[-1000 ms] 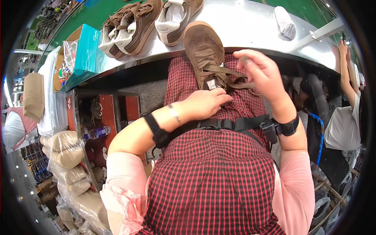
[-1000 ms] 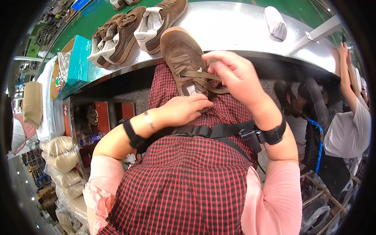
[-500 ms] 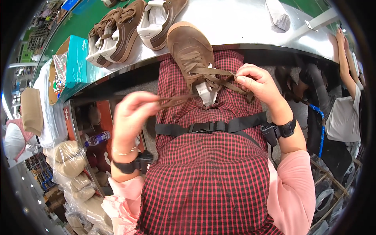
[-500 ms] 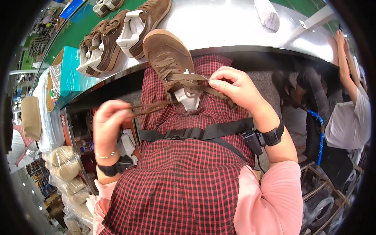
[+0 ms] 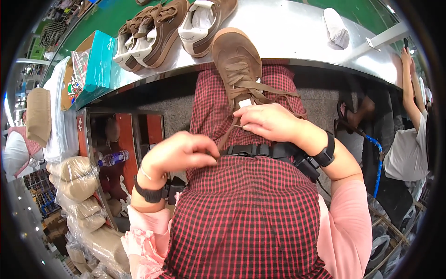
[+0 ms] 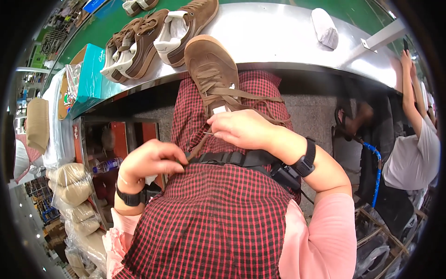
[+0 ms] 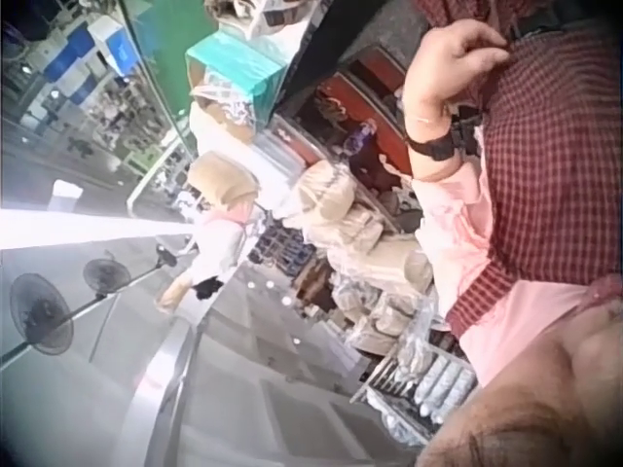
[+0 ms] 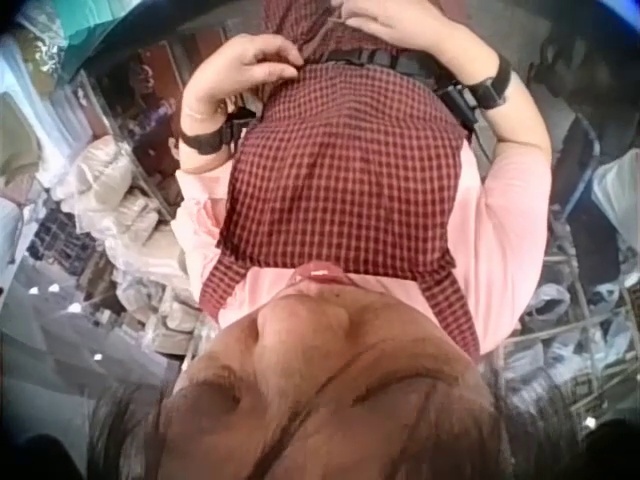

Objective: Inserting shoe laces and paper stuffings into brown leather shoes at a manufacturing line station.

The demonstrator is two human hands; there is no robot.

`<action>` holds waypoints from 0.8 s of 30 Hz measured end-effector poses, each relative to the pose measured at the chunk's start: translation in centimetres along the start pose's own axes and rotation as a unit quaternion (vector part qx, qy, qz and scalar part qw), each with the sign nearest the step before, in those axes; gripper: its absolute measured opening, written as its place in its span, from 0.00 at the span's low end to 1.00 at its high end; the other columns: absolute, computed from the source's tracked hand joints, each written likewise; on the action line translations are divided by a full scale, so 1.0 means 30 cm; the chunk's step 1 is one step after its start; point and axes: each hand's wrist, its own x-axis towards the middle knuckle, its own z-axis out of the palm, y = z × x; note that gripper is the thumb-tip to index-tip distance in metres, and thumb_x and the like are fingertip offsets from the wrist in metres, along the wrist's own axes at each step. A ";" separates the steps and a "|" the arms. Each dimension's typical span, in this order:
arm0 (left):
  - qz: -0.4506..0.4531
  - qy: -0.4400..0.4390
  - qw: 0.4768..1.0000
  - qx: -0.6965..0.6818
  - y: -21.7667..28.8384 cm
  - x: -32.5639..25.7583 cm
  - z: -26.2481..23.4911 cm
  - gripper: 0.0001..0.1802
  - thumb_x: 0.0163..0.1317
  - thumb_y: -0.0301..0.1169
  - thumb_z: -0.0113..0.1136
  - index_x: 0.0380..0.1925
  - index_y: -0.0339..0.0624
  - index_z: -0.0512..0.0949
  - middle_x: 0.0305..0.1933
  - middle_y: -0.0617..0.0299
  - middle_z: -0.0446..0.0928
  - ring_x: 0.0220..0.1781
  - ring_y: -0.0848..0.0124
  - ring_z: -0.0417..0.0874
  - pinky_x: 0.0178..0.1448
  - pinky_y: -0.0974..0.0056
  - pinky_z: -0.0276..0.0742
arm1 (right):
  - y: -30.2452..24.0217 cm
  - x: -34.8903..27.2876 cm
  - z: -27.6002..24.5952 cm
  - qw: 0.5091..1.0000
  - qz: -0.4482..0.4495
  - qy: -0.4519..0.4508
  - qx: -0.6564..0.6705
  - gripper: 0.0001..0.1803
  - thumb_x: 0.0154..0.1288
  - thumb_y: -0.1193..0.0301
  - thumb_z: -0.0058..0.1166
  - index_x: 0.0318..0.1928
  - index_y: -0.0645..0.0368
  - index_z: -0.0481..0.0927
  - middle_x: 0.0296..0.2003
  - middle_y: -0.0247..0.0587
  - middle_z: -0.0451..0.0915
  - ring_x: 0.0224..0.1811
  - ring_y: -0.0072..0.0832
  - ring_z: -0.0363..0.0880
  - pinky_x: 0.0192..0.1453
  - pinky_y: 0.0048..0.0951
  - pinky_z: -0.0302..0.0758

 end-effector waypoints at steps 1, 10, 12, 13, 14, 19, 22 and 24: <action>-0.041 0.006 0.996 -0.074 -0.025 -0.001 -0.024 0.05 0.54 0.21 0.63 0.32 0.35 0.80 0.27 0.64 0.79 0.30 0.78 0.79 0.33 0.73 0.73 | 0.024 0.005 0.015 0.994 0.010 -0.031 -0.104 0.07 0.61 0.70 0.53 0.36 0.60 0.76 0.38 0.42 0.79 0.37 0.38 0.80 0.39 0.34 0.76; -0.146 0.410 0.887 -0.155 -0.319 -0.294 -0.139 0.03 0.57 0.26 0.60 0.31 0.42 0.77 0.24 0.76 0.70 0.24 0.86 0.66 0.28 0.79 0.60 | 0.050 -0.018 0.053 0.954 0.025 -0.009 -0.298 0.05 0.55 0.70 0.52 0.31 0.57 0.71 0.30 0.40 0.75 0.26 0.38 0.79 0.26 0.38 0.74; -0.081 0.440 0.876 -0.180 -0.307 -0.297 -0.127 0.04 0.60 0.27 0.58 0.35 0.40 0.76 0.23 0.75 0.69 0.23 0.85 0.66 0.26 0.78 0.59 | 0.049 0.008 0.062 0.945 0.081 -0.111 -0.296 0.07 0.59 0.69 0.53 0.37 0.58 0.76 0.38 0.39 0.79 0.32 0.38 0.80 0.33 0.36 0.77; -0.089 0.447 0.873 -0.174 -0.274 -0.267 -0.130 0.06 0.60 0.27 0.58 0.36 0.39 0.76 0.23 0.75 0.69 0.23 0.85 0.66 0.26 0.78 0.60 | 0.051 0.013 0.049 0.944 0.077 -0.117 -0.300 0.07 0.59 0.69 0.53 0.37 0.58 0.76 0.38 0.39 0.79 0.32 0.38 0.80 0.33 0.36 0.77; -0.096 0.417 0.887 -0.171 -0.272 -0.229 -0.145 0.08 0.60 0.26 0.58 0.39 0.37 0.75 0.26 0.72 0.71 0.25 0.84 0.67 0.29 0.77 0.62 | 0.054 0.015 0.035 0.966 0.083 -0.102 -0.224 0.08 0.60 0.69 0.53 0.37 0.58 0.76 0.38 0.40 0.79 0.33 0.39 0.80 0.35 0.36 0.76; 0.038 0.501 0.758 0.416 -0.338 -0.007 -0.145 0.11 0.50 0.25 0.62 0.36 0.42 0.78 0.36 0.57 0.76 0.39 0.56 0.75 0.47 0.55 0.72 | 0.031 0.015 -0.050 0.976 0.186 0.096 0.062 0.09 0.61 0.73 0.55 0.42 0.60 0.78 0.34 0.41 0.81 0.34 0.29 0.81 0.40 0.28 0.77; 0.215 0.435 0.814 0.319 -0.241 0.138 -0.046 0.11 0.48 0.26 0.66 0.33 0.42 0.78 0.33 0.58 0.75 0.36 0.58 0.76 0.42 0.58 0.74 | 0.035 0.027 -0.070 0.964 0.230 0.122 0.055 0.10 0.61 0.76 0.55 0.44 0.62 0.79 0.33 0.39 0.82 0.34 0.23 0.81 0.39 0.24 0.77; 0.260 0.380 0.812 0.359 -0.171 0.240 -0.001 0.11 0.47 0.28 0.66 0.32 0.41 0.77 0.30 0.58 0.74 0.34 0.59 0.76 0.38 0.58 0.73 | 0.032 0.047 -0.063 0.962 0.234 0.127 0.060 0.11 0.60 0.76 0.55 0.44 0.62 0.79 0.33 0.40 0.82 0.34 0.24 0.81 0.39 0.25 0.77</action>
